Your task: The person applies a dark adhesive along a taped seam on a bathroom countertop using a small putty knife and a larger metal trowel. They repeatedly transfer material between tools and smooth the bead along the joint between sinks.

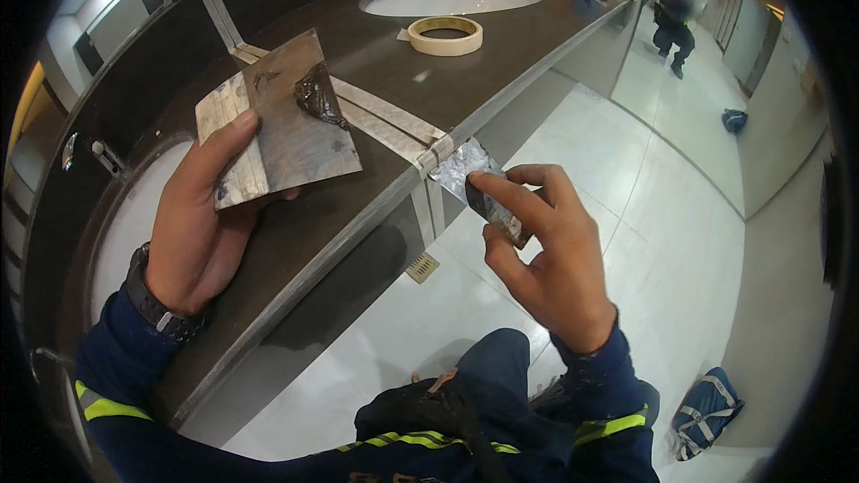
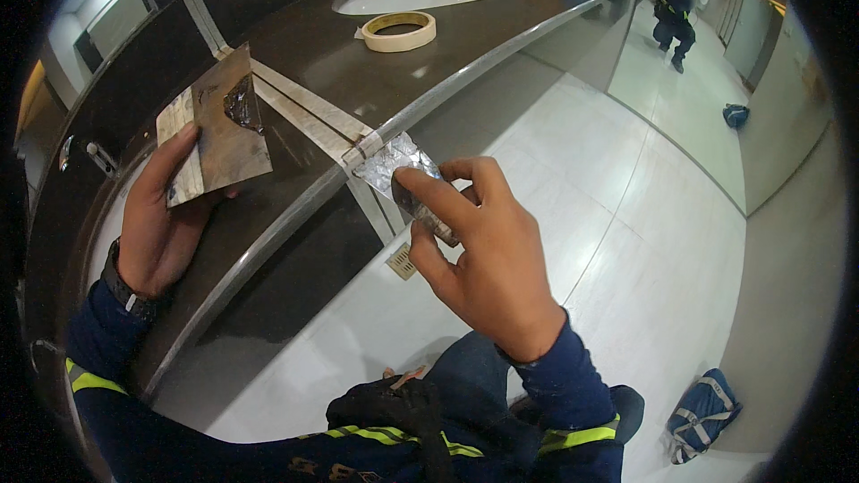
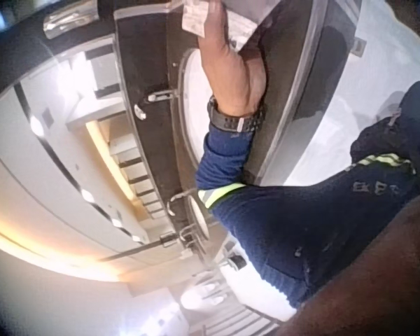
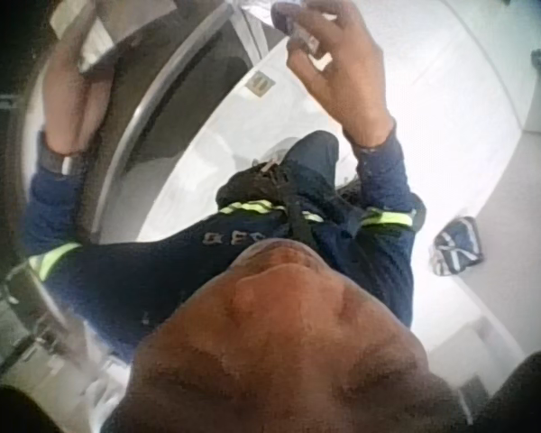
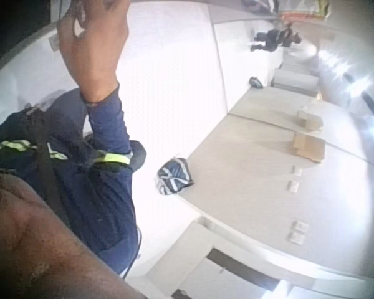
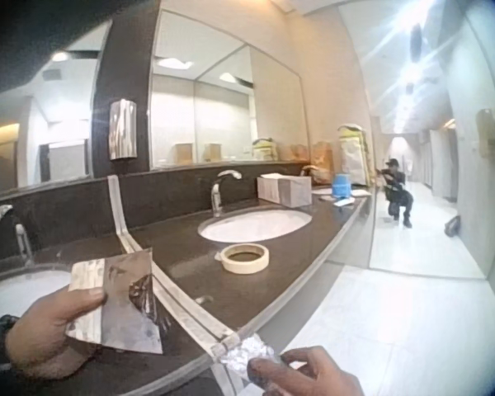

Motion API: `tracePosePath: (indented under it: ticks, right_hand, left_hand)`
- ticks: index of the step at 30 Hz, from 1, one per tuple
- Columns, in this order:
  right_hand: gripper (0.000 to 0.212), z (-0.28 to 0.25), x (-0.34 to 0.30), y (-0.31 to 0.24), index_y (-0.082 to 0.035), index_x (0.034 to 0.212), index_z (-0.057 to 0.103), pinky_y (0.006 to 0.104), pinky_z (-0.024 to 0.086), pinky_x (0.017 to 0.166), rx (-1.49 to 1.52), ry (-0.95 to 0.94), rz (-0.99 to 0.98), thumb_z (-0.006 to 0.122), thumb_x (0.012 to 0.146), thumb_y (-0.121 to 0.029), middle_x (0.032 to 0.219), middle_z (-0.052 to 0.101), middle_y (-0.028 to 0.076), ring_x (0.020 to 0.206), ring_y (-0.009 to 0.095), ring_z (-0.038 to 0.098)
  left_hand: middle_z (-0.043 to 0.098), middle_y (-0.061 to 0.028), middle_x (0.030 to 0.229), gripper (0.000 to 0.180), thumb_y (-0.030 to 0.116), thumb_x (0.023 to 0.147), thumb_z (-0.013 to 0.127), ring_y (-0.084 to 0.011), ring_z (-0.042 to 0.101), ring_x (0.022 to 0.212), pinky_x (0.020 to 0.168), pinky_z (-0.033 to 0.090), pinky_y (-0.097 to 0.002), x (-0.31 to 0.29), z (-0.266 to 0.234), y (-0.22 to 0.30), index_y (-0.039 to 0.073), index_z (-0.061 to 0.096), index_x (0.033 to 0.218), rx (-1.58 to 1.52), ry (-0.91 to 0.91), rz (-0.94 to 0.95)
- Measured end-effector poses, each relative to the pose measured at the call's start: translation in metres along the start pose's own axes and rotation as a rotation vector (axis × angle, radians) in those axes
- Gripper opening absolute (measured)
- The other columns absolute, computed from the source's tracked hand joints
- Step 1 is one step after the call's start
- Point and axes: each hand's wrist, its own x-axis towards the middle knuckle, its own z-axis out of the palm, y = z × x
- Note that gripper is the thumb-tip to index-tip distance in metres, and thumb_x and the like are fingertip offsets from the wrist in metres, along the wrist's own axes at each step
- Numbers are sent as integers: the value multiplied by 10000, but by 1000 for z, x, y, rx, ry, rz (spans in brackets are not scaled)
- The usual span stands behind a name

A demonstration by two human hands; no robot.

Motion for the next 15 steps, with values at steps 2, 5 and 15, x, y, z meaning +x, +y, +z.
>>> tracePosePath:
  ticks: [2, 5, 15]
  right_hand:
    - [438, 14, -9, 12, -122, 1193, 653, 346, 527, 679, 65, 94, -4, 683, 762, -52, 1095, 560, 143, 768, 255, 632]
    - [477, 39, -16, 30, -139, 1224, 645, 336, 526, 682, 207, 232, -48, 698, 760, -40, 1109, 557, 143, 773, 236, 624]
    - [462, 76, -18, 43, -168, 1246, 637, 340, 543, 746, 258, 333, -110, 709, 801, -66, 1169, 533, 153, 865, 252, 625]
  left_hand:
    - [645, -104, 1129, 397, 278, 992, 513, -172, 642, 990, 829, 511, -349, 0, 1, 2, 24, 489, 1296, 1, -16, 3]
    - [641, -100, 1131, 403, 274, 983, 527, -180, 641, 1002, 830, 515, -342, 1, -4, 1, 15, 491, 1291, 14, -23, -9]
    - [649, -100, 1118, 377, 271, 988, 525, -175, 646, 988, 813, 513, -354, 0, -1, 1, 24, 502, 1271, 47, 10, -8]
